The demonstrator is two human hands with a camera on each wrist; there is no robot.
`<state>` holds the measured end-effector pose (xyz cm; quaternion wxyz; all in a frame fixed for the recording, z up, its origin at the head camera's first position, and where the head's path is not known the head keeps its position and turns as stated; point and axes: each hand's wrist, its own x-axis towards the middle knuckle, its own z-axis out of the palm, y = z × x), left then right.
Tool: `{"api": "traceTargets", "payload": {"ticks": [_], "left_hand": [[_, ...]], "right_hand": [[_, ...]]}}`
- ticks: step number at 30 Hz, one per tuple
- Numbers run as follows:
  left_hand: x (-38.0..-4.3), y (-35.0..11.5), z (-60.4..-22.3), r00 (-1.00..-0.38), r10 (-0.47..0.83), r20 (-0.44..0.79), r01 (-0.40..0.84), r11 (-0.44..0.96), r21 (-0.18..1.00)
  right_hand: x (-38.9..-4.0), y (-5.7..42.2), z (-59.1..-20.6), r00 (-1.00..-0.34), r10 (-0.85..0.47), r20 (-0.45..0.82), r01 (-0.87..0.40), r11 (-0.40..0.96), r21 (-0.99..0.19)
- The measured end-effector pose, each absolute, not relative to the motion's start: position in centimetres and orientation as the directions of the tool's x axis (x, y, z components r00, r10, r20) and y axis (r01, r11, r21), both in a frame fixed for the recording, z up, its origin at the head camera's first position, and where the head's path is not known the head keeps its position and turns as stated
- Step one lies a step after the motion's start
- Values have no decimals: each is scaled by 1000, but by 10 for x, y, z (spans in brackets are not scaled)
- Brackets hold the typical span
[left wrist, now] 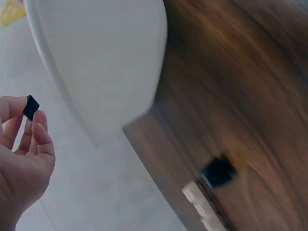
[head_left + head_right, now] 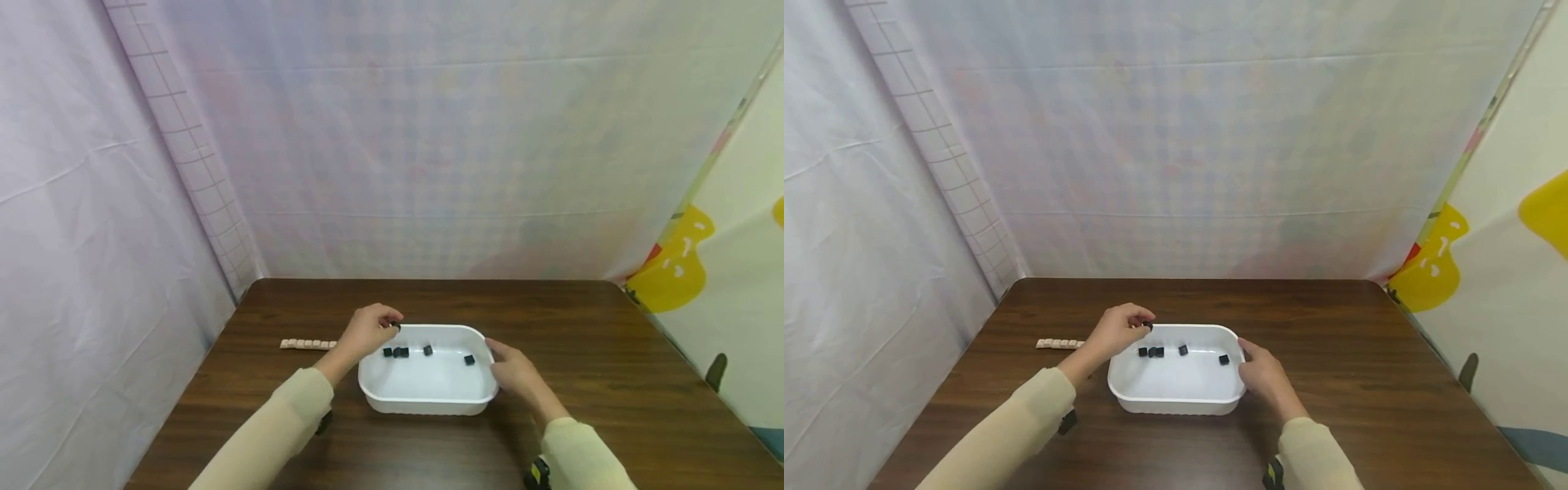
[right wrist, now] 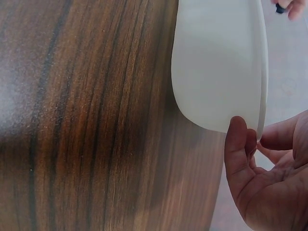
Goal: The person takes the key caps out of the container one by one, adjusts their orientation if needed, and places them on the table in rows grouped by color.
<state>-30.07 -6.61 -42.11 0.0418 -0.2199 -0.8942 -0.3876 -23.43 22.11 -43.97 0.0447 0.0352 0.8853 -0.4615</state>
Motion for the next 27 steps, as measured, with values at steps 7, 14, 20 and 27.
{"api": "traceTargets", "payload": {"ticks": [7, 14, 20, 27], "left_hand": [[-295, -115, -431, -935, 253, 248, 352, 586, 730], [-283, -172, -460, -939, 261, 225, 341, 615, 711], [-277, -203, -481, -936, 296, 189, 341, 633, 695], [-275, -206, -490, -923, 350, 159, 362, 654, 664]], "right_hand": [[-234, 219, -439, -991, 29, -130, 124, 563, -817], [-235, 219, -439, -989, 32, -146, 138, 570, -810], [-235, 218, -438, -987, 31, -156, 146, 556, -818], [-235, 220, -438, -984, 38, -176, 167, 560, -812]]}}
